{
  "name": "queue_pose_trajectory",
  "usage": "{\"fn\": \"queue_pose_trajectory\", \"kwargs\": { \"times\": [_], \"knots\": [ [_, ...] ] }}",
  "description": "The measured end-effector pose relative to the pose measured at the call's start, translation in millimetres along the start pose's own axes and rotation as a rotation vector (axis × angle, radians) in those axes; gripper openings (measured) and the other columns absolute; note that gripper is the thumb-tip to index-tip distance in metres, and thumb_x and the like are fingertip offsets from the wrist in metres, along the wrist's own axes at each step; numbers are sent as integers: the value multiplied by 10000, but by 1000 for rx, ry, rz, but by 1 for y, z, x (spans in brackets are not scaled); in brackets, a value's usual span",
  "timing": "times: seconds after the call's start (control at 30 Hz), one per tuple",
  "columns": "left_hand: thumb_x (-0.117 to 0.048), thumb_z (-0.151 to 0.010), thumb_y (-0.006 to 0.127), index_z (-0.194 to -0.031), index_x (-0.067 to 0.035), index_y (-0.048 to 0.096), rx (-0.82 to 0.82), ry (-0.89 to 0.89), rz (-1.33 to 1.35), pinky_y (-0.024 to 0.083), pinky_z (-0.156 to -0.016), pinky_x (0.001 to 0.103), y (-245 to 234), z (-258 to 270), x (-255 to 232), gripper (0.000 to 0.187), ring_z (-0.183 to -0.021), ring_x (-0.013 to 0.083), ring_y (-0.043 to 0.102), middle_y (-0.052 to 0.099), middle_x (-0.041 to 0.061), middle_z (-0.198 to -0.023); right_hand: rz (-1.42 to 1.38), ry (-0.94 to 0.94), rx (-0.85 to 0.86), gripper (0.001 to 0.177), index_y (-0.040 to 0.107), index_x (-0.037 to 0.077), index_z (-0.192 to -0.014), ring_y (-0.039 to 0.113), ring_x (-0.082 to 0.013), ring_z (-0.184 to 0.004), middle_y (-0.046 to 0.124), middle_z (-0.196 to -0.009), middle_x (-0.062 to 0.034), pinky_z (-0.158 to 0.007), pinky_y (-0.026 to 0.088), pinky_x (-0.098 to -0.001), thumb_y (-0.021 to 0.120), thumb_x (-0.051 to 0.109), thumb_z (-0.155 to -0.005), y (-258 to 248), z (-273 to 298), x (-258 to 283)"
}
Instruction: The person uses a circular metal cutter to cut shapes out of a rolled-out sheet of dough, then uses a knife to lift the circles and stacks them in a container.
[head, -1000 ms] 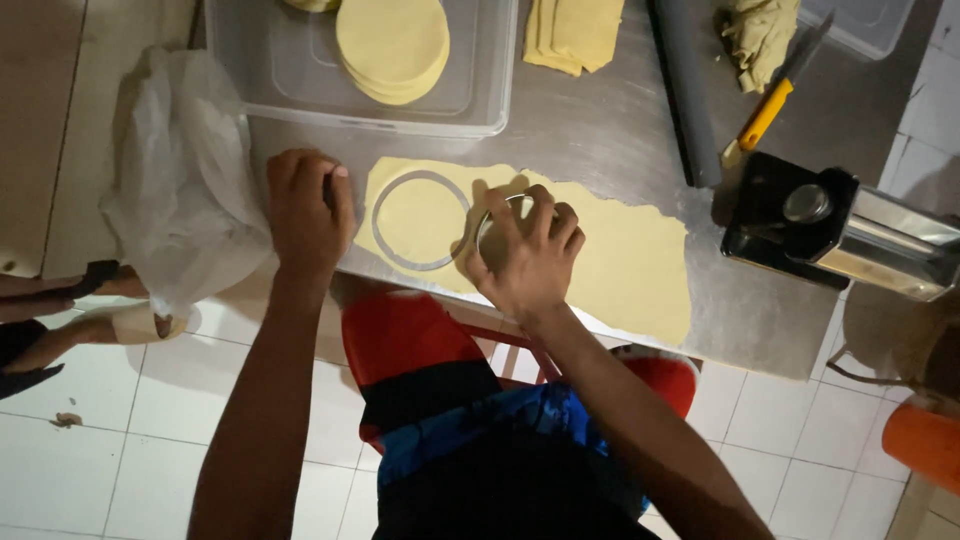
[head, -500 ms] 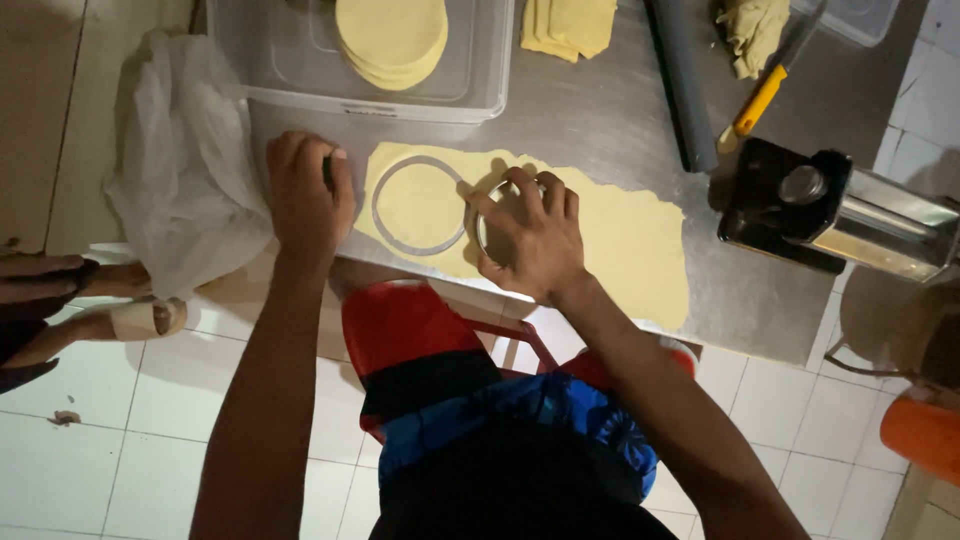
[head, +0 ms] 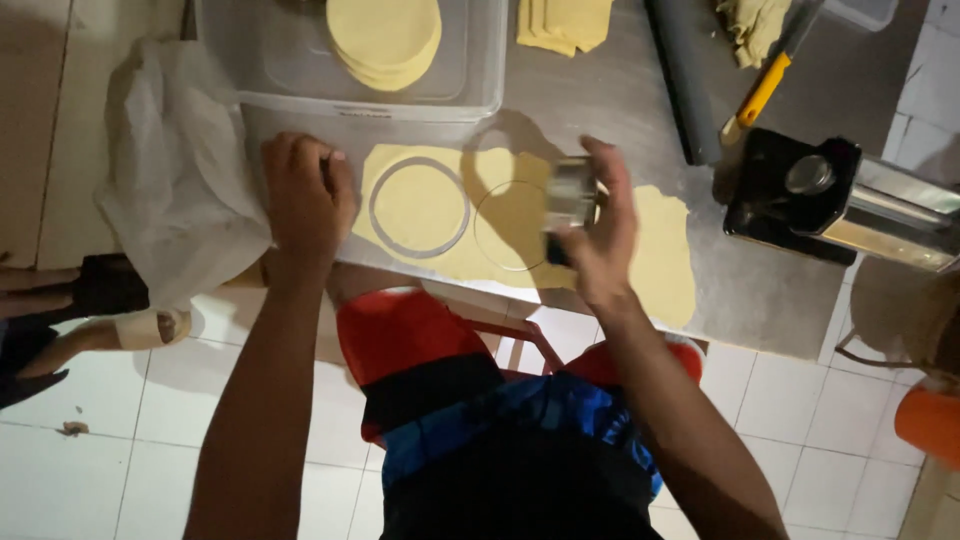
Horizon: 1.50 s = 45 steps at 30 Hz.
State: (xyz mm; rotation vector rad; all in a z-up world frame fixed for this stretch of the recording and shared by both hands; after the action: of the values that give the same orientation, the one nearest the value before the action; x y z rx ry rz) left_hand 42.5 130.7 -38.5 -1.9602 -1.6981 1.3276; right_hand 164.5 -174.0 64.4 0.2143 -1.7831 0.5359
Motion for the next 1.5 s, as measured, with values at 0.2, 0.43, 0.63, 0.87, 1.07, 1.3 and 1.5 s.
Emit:
{"fn": "queue_pose_trajectory", "kwargs": {
  "times": [0.2,0.43,0.63,0.87,1.07,1.3,1.5],
  "knots": [
    [-161,-1049,629,-953,-90,541,12,51,-75,439,-810,430,8,9,15,149,-840,304,529,471,72,-903,-1078,568,-332,688,702,220,-1260,567,-384,-1361,583,-1487,-176,-1061,455,-497,639,663,-737,-51,21,11],
    [-147,-1080,628,-995,-93,567,8,77,-116,432,-803,413,-2,3,3,117,-819,288,541,496,59,-910,-158,134,-171,1032,533,27,-1445,540,-348,-1353,581,-1412,-284,-1126,408,-432,653,799,-771,-99,41,-30],
    [-3,-976,665,-942,47,552,65,29,-106,383,-811,540,-9,-3,-11,129,-902,436,526,578,264,-968,809,-266,102,774,548,59,-1370,498,-409,-1284,520,-1458,-207,-1037,425,-555,744,548,-802,-83,35,-29],
    [12,-1024,643,-986,79,568,185,-75,-113,374,-934,567,-8,3,-7,108,-1034,444,505,585,287,-1036,854,-234,70,764,559,106,-1344,523,-375,-1239,534,-1430,-151,-990,472,-540,748,630,-821,-70,28,-28],
    [115,-1024,602,-1011,110,542,129,12,-33,387,-962,588,-11,-3,-17,61,-1039,476,495,568,299,-1036,806,-132,-30,506,573,117,-1348,481,-371,-1318,510,-1438,-152,-1078,353,-521,476,511,-1046,-105,31,-26],
    [107,-1046,640,-1018,106,563,128,53,-58,393,-1000,619,-10,4,-8,82,-1054,511,522,619,316,-1056,514,304,-107,308,644,79,-1199,488,-128,-662,580,-767,-15,-607,397,-302,490,35,-936,-148,56,-59],
    [94,-996,663,-1000,99,542,142,-9,-79,400,-1020,611,-8,12,0,122,-1060,508,538,607,302,-1030,560,477,-65,350,625,105,-1227,654,-206,-715,728,-839,-100,-604,533,-357,552,358,-997,-128,60,-57]
  ]
}}
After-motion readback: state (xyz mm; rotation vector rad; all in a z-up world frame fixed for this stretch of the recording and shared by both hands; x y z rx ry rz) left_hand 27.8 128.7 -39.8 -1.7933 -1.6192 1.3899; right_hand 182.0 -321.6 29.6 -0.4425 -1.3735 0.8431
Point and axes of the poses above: each hand's wrist, its own z-axis away from the middle knuckle, its own y-axis out of the palm, x = y × z, the point moved 1 cm from there along -z, towards the middle knuckle
